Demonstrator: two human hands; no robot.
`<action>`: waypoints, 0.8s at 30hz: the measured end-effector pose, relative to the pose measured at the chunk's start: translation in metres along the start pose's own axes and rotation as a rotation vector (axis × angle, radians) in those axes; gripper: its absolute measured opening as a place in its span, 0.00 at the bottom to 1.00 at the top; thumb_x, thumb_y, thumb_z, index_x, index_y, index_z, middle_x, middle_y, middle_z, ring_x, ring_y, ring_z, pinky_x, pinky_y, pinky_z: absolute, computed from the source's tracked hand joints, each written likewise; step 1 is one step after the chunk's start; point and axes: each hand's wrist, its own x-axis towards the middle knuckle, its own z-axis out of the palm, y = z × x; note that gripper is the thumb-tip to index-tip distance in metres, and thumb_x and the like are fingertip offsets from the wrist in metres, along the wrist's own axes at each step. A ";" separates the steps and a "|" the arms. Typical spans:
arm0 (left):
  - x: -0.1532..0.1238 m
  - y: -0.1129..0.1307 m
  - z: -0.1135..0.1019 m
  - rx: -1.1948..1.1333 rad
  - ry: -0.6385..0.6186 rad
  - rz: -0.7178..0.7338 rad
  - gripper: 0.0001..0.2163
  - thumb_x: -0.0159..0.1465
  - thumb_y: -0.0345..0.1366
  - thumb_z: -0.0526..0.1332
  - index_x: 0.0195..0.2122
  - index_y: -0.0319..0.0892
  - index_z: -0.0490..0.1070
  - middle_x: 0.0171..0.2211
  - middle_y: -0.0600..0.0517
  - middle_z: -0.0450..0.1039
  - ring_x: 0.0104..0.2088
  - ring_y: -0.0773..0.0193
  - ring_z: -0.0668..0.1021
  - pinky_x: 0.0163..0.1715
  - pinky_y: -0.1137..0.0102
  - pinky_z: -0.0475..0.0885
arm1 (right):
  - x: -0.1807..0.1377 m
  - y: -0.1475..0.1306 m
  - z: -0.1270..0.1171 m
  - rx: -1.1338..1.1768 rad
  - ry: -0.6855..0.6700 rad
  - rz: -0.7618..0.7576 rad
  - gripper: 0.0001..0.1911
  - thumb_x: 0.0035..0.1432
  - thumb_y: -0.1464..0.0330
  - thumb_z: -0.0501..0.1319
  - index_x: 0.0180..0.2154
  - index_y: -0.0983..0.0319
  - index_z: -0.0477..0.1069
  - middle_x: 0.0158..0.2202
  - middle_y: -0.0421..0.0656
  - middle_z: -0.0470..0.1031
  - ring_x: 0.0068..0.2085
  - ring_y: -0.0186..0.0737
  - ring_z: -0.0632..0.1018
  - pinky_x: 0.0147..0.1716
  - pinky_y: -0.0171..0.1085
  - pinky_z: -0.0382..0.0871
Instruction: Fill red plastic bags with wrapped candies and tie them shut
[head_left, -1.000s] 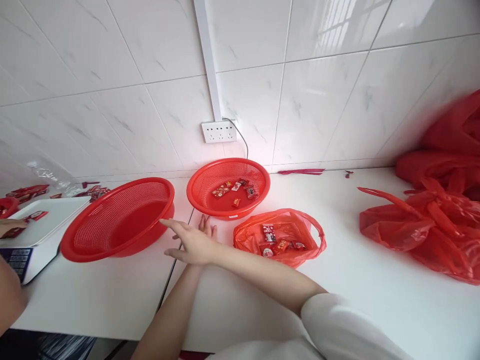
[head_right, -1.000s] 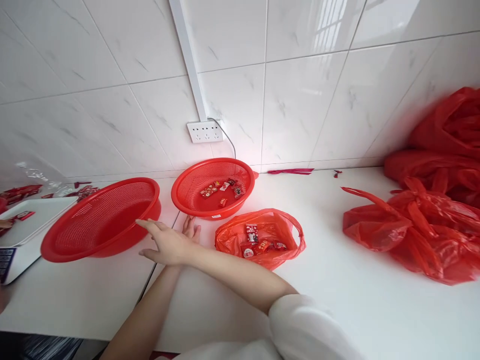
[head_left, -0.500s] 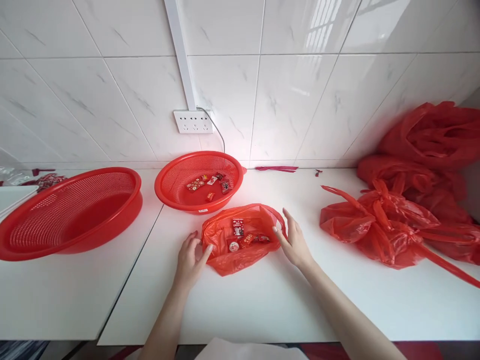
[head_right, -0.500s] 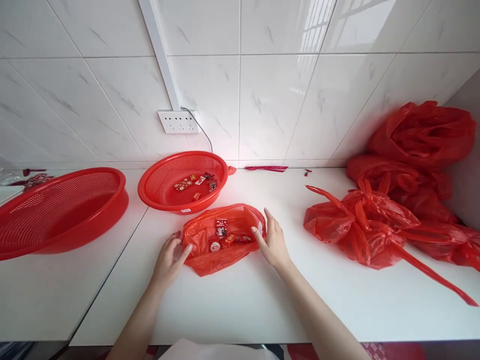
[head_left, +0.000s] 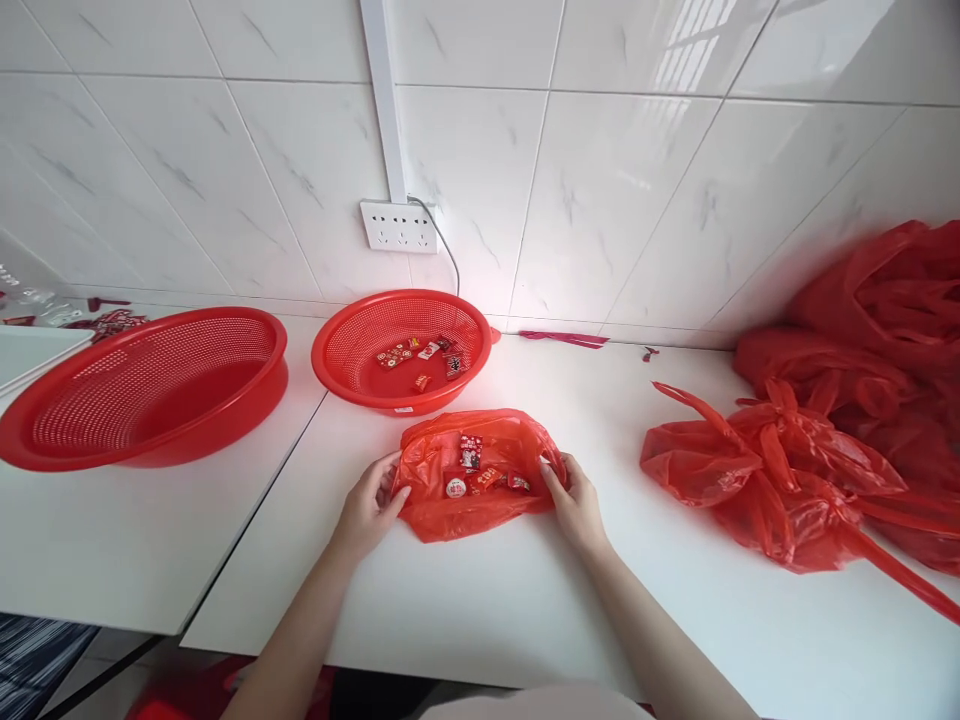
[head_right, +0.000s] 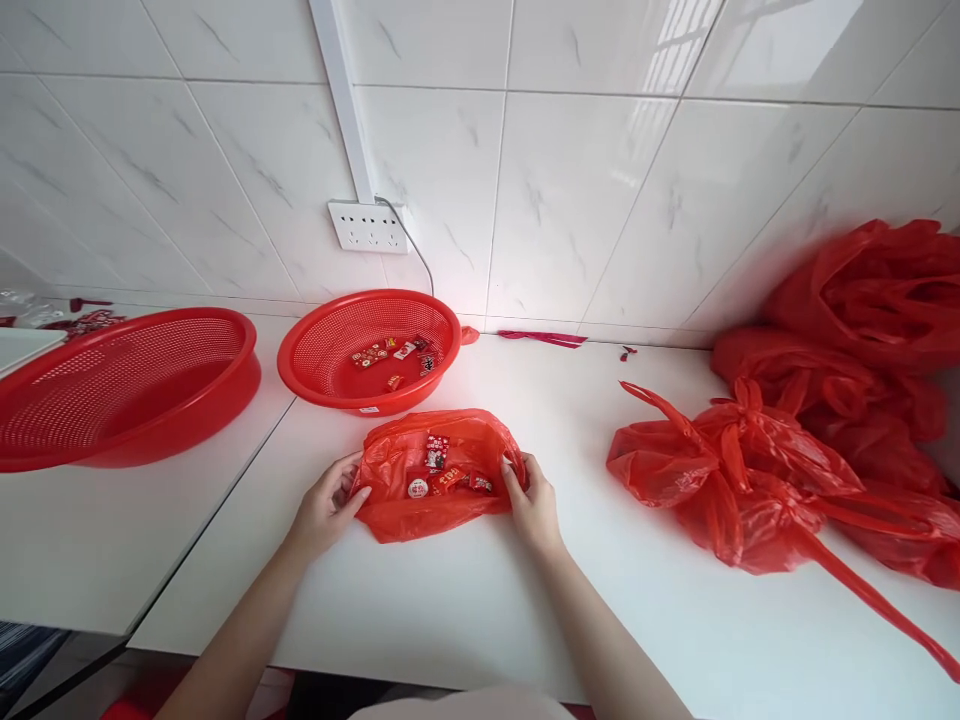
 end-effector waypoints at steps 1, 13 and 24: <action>0.000 0.001 -0.001 -0.034 0.010 -0.006 0.22 0.63 0.42 0.59 0.58 0.49 0.61 0.45 0.48 0.69 0.37 0.64 0.74 0.34 0.70 0.70 | 0.000 0.001 0.001 -0.002 0.005 -0.002 0.20 0.62 0.53 0.54 0.45 0.60 0.69 0.42 0.45 0.78 0.41 0.44 0.77 0.41 0.40 0.70; -0.002 -0.015 -0.012 -0.357 0.085 -0.150 0.16 0.66 0.47 0.53 0.52 0.46 0.62 0.47 0.45 0.70 0.34 0.64 0.74 0.26 0.71 0.67 | 0.010 0.018 -0.002 -0.040 0.147 -0.107 0.29 0.66 0.50 0.41 0.61 0.57 0.56 0.50 0.51 0.70 0.39 0.44 0.77 0.40 0.45 0.71; 0.007 -0.013 -0.003 -0.009 0.100 -0.064 0.20 0.62 0.41 0.61 0.54 0.48 0.62 0.53 0.44 0.64 0.50 0.54 0.73 0.39 0.63 0.74 | 0.012 0.011 0.000 -0.132 0.137 -0.009 0.27 0.59 0.53 0.58 0.55 0.58 0.63 0.47 0.48 0.74 0.40 0.44 0.76 0.37 0.41 0.71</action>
